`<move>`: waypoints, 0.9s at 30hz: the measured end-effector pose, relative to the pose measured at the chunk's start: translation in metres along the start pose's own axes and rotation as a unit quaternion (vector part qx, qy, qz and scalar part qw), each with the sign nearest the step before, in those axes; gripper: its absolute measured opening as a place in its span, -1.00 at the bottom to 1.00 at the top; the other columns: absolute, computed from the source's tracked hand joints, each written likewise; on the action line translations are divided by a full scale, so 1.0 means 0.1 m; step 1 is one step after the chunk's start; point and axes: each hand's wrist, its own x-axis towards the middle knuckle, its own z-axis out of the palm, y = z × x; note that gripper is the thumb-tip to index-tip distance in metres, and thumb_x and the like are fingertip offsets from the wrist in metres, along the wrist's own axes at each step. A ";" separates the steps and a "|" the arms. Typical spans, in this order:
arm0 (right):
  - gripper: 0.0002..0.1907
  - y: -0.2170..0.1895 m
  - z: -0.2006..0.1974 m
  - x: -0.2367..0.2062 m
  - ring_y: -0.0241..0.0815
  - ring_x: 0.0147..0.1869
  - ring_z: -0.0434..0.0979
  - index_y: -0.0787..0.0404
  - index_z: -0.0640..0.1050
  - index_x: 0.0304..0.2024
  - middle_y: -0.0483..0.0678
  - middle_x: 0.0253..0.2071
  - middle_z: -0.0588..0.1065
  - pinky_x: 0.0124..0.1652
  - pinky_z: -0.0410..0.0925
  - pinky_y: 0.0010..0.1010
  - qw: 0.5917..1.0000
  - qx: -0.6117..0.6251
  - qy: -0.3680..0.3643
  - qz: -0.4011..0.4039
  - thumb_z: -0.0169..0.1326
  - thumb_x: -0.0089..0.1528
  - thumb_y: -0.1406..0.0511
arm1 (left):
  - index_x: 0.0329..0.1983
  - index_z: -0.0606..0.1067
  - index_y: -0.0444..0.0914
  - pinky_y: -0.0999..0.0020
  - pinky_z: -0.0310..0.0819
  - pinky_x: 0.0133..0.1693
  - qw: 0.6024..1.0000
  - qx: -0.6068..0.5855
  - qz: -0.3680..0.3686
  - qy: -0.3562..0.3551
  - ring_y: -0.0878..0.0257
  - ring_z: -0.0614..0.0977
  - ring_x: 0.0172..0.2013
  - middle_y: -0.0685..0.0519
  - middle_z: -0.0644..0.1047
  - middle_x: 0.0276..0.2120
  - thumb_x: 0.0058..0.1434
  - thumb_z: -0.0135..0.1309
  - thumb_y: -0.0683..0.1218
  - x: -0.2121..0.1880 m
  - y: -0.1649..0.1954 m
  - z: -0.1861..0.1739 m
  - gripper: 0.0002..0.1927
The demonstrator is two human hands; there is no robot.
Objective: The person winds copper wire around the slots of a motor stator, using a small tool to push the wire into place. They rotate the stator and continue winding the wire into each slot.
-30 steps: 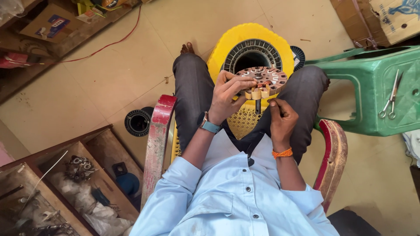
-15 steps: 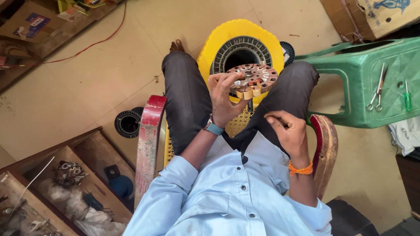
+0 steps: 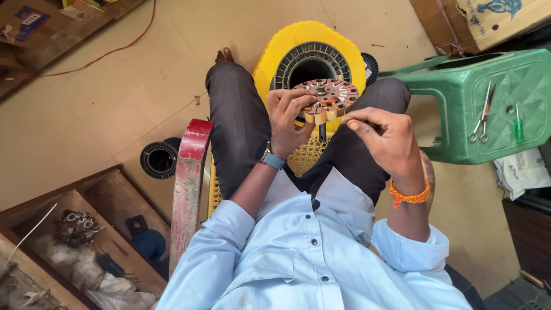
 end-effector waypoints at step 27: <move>-0.85 0.08 0.21 1.34 -0.06 -0.30 0.63 0.27 0.68 -0.19 0.10 -0.33 0.61 -0.25 0.41 -0.29 0.971 -0.192 -0.084 -0.117 0.20 0.26 0.31 | 0.32 0.37 -0.20 0.18 0.38 0.24 0.936 -0.269 -0.113 -0.196 0.12 0.54 0.15 0.02 0.57 0.12 0.26 0.21 -0.10 0.38 -0.14 -0.61 -0.45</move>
